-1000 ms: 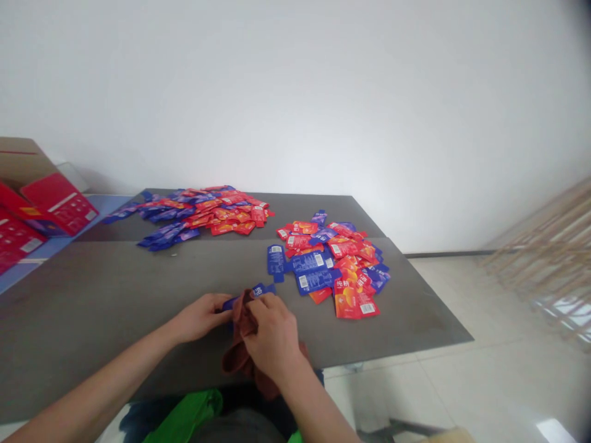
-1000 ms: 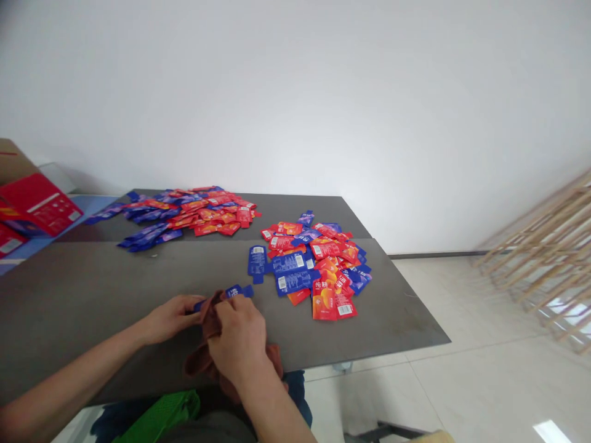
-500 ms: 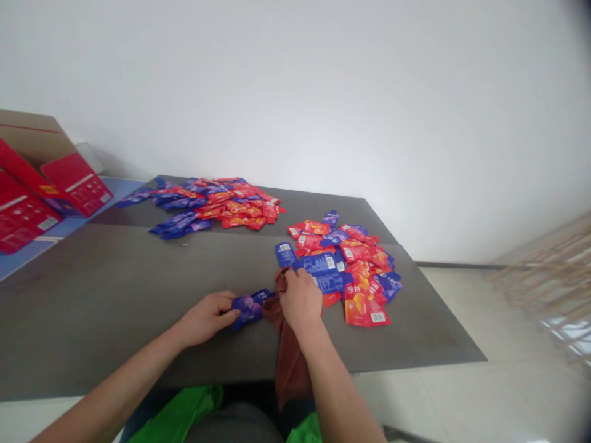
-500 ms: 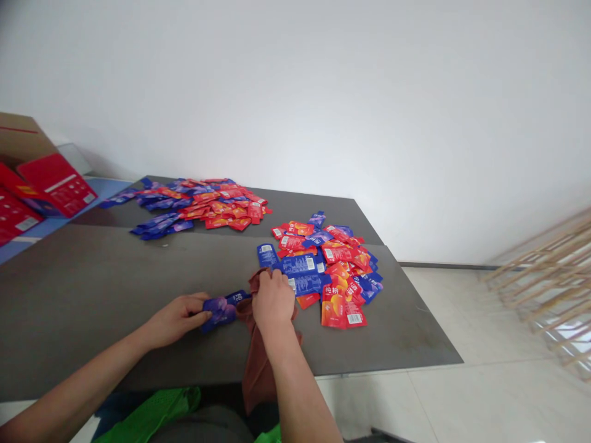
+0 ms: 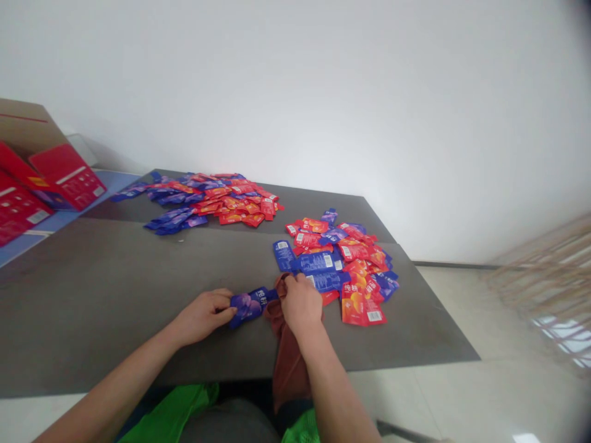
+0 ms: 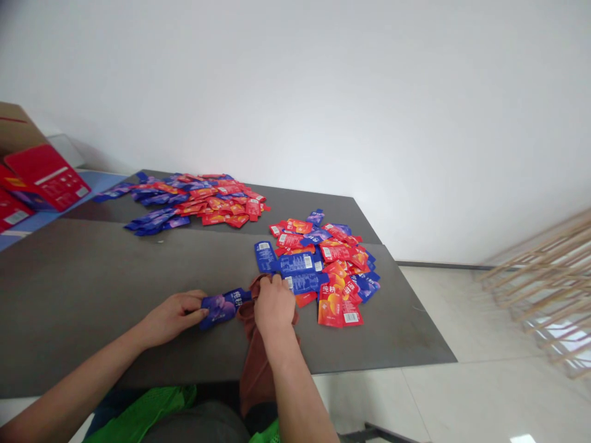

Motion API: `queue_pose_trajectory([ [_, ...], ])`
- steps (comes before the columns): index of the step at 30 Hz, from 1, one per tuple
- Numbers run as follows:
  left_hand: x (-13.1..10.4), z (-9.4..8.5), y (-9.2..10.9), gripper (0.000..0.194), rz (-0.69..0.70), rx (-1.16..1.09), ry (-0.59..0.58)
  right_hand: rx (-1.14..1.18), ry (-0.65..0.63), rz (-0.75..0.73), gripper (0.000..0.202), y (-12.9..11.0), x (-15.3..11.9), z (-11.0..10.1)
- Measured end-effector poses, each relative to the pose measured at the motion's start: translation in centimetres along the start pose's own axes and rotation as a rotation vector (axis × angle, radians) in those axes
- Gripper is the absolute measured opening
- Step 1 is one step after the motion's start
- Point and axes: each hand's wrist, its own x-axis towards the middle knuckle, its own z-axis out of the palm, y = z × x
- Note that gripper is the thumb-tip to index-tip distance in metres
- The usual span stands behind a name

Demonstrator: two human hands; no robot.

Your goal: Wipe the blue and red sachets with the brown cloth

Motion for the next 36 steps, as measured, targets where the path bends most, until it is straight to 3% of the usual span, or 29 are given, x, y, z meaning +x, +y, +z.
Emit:
queue_pose_trajectory([
  [3,0.0,0.0,-0.1,0.046,0.005,-0.008,0.006,0.093,0.085,-0.001,0.016,-0.9,-0.8,-0.9],
  [8,0.1,0.1,0.1,0.038,0.074,-0.047,-0.002,0.240,0.022,-0.308,0.016,-5.5,-2.2,0.0],
  [12,0.1,0.1,0.1,0.044,0.040,0.001,0.019,0.129,-0.033,-0.181,0.010,-3.5,-1.0,0.9],
  [16,0.1,0.1,0.0,0.045,0.008,0.003,0.011,0.035,0.004,-0.021,0.017,-0.3,-0.1,-0.3],
  [19,0.2,0.1,-0.1,0.045,0.016,-0.021,0.031,0.123,0.043,-0.119,0.013,-1.6,-0.9,-1.2],
  [23,0.2,0.3,0.0,0.035,0.074,-0.078,0.026,0.233,0.012,-0.316,0.013,-4.9,-2.2,-0.2],
  [25,0.2,0.3,-0.1,0.036,0.066,-0.057,0.037,0.207,-0.012,-0.279,0.010,-4.9,-2.0,0.6],
  [27,0.2,0.4,-0.2,0.042,0.039,-0.022,0.048,0.147,-0.018,-0.178,0.010,-3.4,-1.3,1.0],
  [31,0.3,0.4,-0.4,0.045,0.004,-0.011,0.042,0.048,0.004,-0.004,0.019,-0.2,-0.2,0.2],
  [33,0.3,0.4,-0.5,0.045,0.009,-0.022,0.044,0.083,0.049,-0.022,0.017,-0.6,-0.6,-0.5],
  [36,0.2,0.5,-0.6,0.041,0.043,-0.048,0.050,0.202,0.088,-0.189,0.013,-3.5,-1.8,-0.7],
])
